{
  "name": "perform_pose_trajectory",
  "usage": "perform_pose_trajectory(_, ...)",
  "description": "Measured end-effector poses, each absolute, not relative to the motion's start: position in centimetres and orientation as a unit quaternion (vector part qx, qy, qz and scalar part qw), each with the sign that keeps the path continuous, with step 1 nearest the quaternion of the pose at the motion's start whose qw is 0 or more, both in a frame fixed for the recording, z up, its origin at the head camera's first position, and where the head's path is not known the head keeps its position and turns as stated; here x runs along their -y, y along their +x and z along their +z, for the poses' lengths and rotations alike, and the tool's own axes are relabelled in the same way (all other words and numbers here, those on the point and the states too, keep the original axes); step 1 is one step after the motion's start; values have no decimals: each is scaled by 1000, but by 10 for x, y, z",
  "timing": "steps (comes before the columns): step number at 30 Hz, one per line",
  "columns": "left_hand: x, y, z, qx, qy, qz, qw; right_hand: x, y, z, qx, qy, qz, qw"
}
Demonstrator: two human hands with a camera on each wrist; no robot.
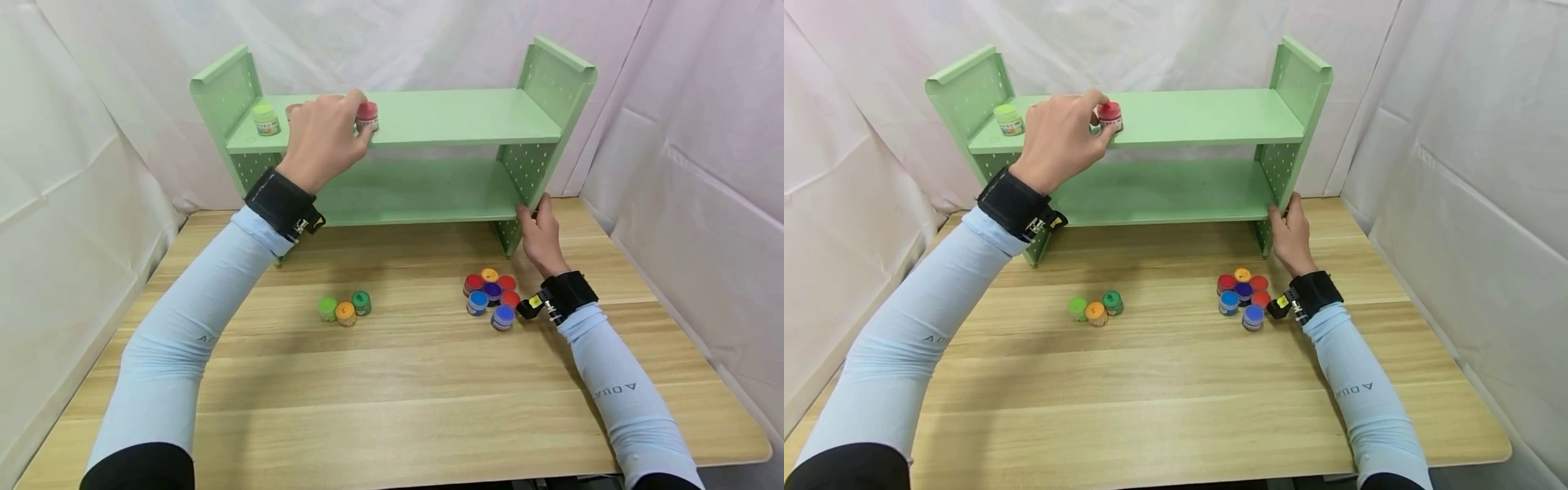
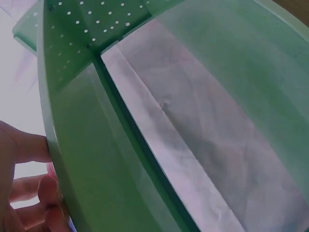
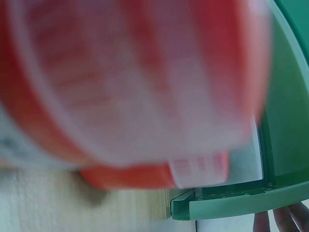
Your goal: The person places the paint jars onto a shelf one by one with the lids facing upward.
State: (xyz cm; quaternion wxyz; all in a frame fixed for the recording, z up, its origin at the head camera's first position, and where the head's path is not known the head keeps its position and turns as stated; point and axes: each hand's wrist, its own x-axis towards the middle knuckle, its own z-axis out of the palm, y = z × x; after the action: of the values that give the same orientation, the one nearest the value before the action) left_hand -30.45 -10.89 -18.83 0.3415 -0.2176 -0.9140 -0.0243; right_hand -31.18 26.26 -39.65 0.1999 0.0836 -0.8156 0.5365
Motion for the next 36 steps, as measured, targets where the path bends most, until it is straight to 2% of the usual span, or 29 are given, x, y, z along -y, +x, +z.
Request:
perform_pose_trajectory(12, 111, -297, -198, 884, -242, -5, 400, -246, -284, -370, 819, 87, 532, 196)
perform_pose_trajectory(20, 114, -282, -218, 845, -292, -47, 446, -260, -303, -390, 821, 88, 528, 202)
perform_pose_trajectory(27, 113, -264, -244, 806, -339, -117, 472, -264, -306, -395, 819, 86, 529, 207)
perform_pose_trajectory(31, 117, -263, -264, 804, -394, -151, 419, -263, -304, -393, 817, 83, 532, 206)
perform_pose_trajectory(36, 129, -269, -302, 844, -429, -172, 273, -257, -293, -382, 813, 85, 542, 193)
